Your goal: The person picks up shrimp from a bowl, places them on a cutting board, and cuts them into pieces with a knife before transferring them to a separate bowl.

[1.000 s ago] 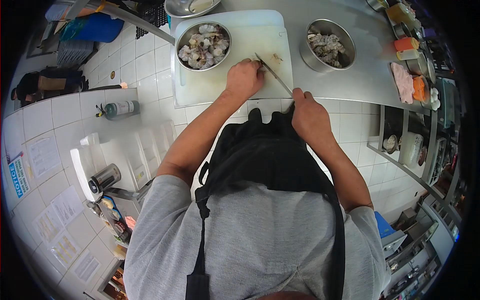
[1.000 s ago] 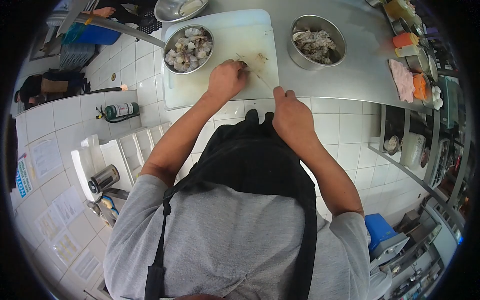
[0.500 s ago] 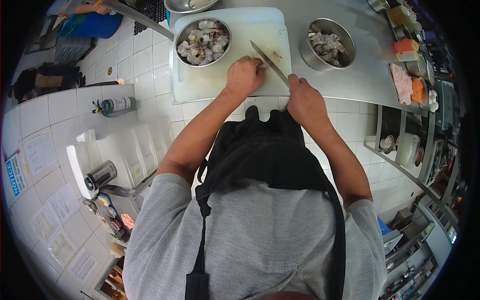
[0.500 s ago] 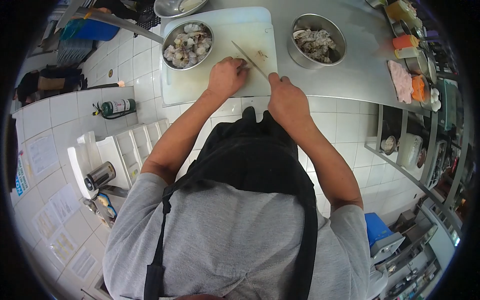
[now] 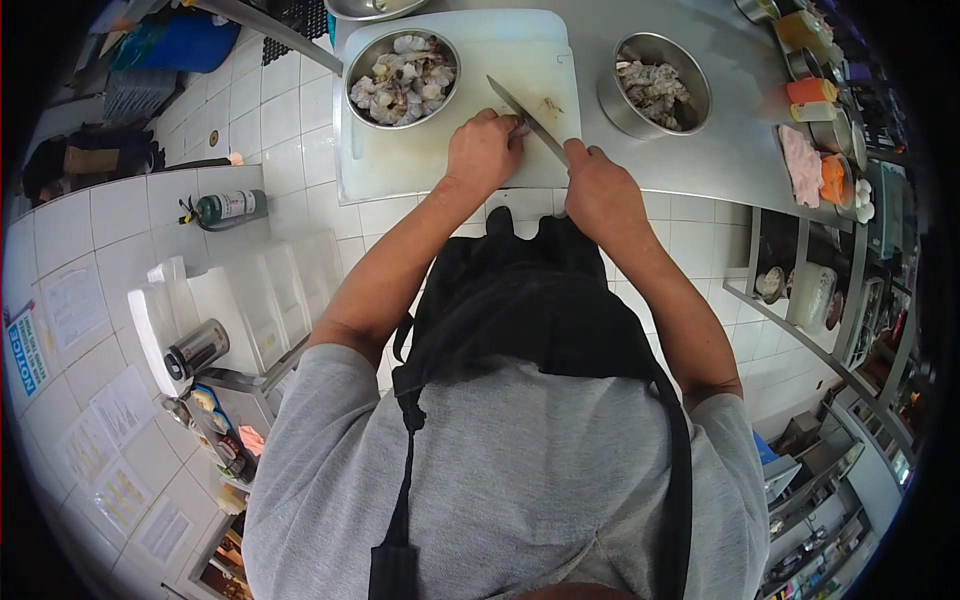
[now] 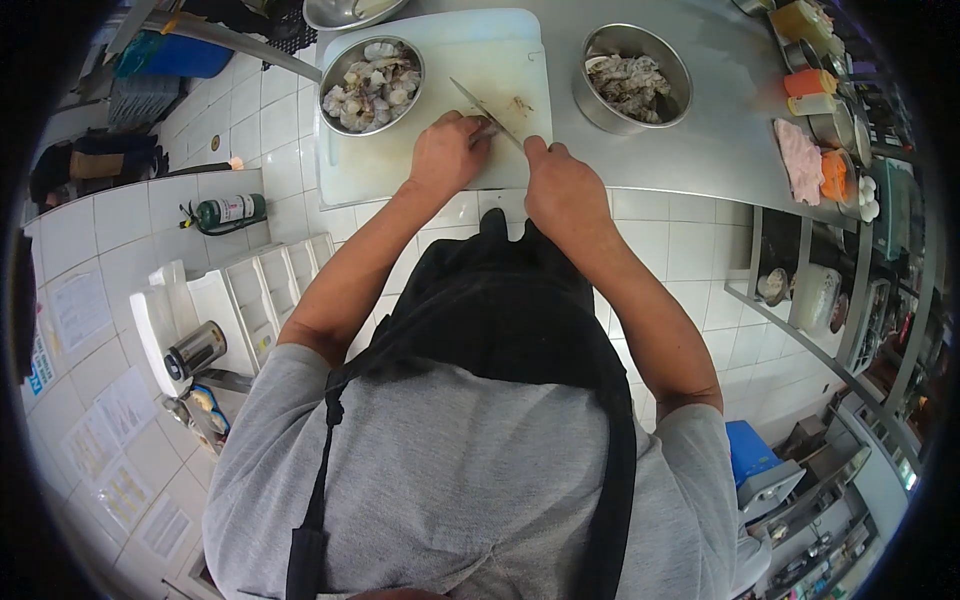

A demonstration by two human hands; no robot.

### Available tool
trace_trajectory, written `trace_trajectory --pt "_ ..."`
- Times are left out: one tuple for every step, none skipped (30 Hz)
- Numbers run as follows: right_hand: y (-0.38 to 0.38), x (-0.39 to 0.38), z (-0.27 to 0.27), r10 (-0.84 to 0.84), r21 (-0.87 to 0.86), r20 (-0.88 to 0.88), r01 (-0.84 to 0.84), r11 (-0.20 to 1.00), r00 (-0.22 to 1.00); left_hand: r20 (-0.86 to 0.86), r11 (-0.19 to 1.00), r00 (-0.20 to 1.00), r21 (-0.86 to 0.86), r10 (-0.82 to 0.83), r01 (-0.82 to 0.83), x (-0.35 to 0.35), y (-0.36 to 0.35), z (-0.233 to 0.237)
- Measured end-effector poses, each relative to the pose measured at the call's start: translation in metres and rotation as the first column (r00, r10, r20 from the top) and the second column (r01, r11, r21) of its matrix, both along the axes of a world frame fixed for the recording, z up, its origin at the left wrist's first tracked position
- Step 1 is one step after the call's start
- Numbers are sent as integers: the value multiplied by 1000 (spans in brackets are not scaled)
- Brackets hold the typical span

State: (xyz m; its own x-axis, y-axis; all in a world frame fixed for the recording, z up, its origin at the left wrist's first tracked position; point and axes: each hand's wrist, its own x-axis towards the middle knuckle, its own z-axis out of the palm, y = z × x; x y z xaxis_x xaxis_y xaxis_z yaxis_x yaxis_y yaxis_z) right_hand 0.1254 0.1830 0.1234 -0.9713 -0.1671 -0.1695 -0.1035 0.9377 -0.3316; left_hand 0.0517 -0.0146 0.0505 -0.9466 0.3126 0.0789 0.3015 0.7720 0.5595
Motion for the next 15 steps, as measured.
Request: trace_trajectory --pt "1 -1 3 8 -10 -14 -8 1000 1000 -9 1000 1000 -5 4 -4 1 0 0" --pt "3 0 7 14 -9 -13 -14 1000 1000 -19 1000 1000 -10 11 -12 2 0 0" --pt "6 5 13 4 -6 -18 -4 1000 1000 -19 1000 1000 -9 19 -19 0 0 -3" --pt "8 9 19 -6 -4 -22 6 1000 1000 -29 999 999 0 40 -40 -2 1 -8" --pt "9 15 23 0 -3 -21 0 1000 1000 -39 998 997 10 59 -59 -3 1 -12" --pt "11 20 27 1 10 -1 -1 1000 1000 -38 998 997 11 64 -63 -3 1 -11" --pt "12 23 29 0 23 19 -1 1000 1000 -38 998 997 11 61 -61 -2 2 -9" --pt "12 23 27 2 25 19 -2 1000 1000 -38 998 998 11 58 -57 -3 3 -8" --pt "12 23 22 4 46 50 -6 999 999 -37 998 998 13 58 -57 -2 3 -8" --pt "12 24 18 4 66 83 -10 998 997 -42 999 998 30 44 -43 -1 2 -8" --pt "11 22 14 4 67 84 -9 998 996 -49 999 998 46 31 -28 -1 1 -7" --pt "8 17 9 7 53 57 -10 999 998 -47 999 998 46 30 -28 0 1 -7" --pt "5 12 6 9 39 29 -10 999 1000 -24 999 999 33 28 -28 0 1 -6" --pt "2 5 4 6 38 28 -7 999 1000 -3 999 1000 19 26 -26 0 0 -4" --pt "-1 -1 4 13 36 36 -14 999 999 -4 1000 1000 19 23 -22 0 0 -3"
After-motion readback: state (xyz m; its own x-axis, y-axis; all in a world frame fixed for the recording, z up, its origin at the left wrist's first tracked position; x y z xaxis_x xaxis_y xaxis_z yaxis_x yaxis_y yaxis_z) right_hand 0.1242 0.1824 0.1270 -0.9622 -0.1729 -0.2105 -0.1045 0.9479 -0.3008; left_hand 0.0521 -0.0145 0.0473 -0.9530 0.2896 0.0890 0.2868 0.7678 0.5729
